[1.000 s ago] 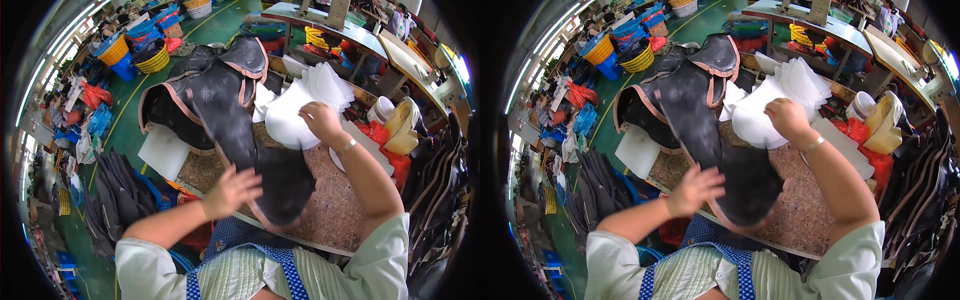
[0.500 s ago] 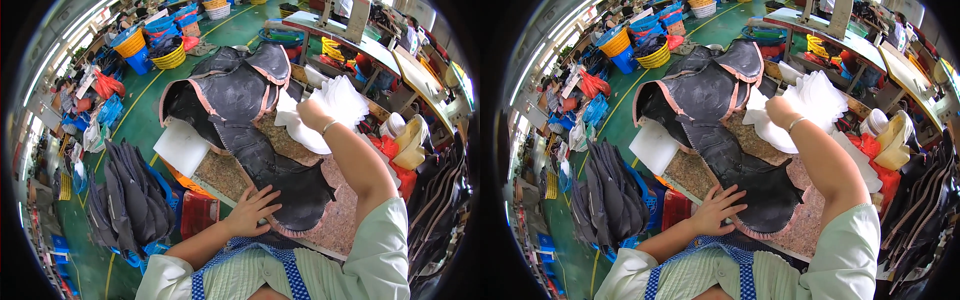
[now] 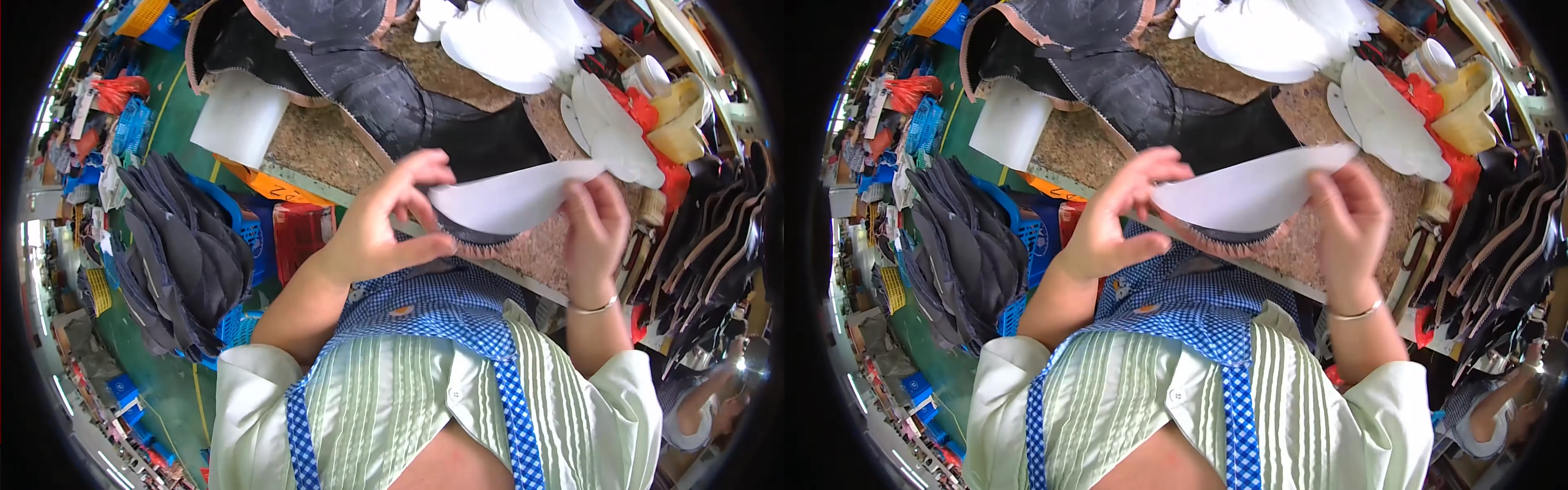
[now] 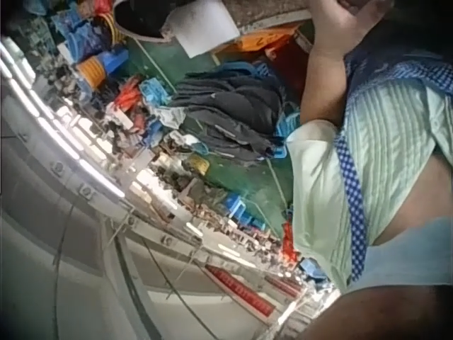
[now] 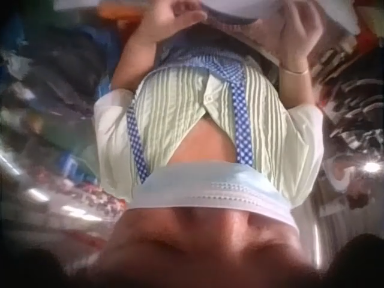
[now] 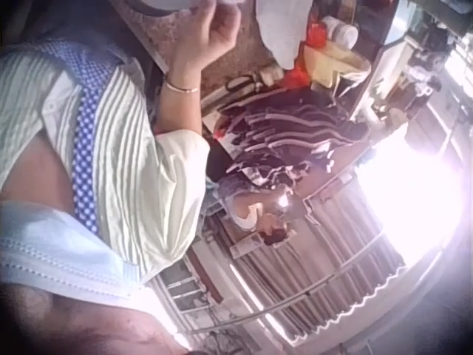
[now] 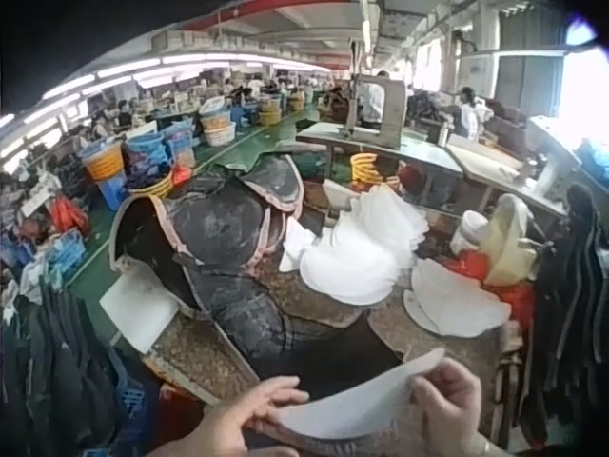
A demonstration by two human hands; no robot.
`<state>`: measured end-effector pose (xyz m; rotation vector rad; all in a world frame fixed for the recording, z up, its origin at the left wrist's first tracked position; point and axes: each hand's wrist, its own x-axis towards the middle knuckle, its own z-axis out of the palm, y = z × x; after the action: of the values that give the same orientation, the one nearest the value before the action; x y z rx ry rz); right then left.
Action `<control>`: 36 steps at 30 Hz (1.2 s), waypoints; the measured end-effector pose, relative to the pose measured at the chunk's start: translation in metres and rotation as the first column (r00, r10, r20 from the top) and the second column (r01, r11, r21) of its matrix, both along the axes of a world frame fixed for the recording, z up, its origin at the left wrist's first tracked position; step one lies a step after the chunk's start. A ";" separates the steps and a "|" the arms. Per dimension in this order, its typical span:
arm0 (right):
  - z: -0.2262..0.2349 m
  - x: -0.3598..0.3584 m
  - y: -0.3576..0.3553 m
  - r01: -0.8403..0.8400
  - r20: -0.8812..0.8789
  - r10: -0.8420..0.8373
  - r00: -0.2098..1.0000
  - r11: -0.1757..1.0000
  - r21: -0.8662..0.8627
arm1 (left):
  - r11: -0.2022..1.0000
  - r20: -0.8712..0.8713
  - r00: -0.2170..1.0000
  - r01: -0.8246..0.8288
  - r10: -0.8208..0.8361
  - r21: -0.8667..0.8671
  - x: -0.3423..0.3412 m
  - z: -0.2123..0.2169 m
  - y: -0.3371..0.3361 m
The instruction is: Assembling shoe upper parts by aligning and inserting lining materials.
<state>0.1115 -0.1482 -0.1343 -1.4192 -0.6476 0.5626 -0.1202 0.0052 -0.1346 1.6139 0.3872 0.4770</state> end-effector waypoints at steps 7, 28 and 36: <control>-0.053 -0.017 -0.018 -0.013 -0.032 0.004 0.999 0.959 -0.285 | 0.901 -0.202 0.924 -0.236 0.323 0.364 0.027 -0.046 -0.025; -0.018 0.077 -0.051 0.425 0.523 -0.284 0.804 0.889 -0.171 | 0.434 -0.201 0.978 0.156 0.059 0.887 -0.001 -0.045 -0.028; 0.016 0.167 -0.015 0.219 0.819 0.443 0.364 0.814 -0.538 | 0.366 -0.131 0.991 0.130 -0.023 0.921 0.060 -0.041 -0.084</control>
<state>0.2781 -0.1632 -0.1187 -2.3075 -1.6377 -0.0733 -0.0597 -0.0788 -0.1754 2.7996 0.0606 0.5922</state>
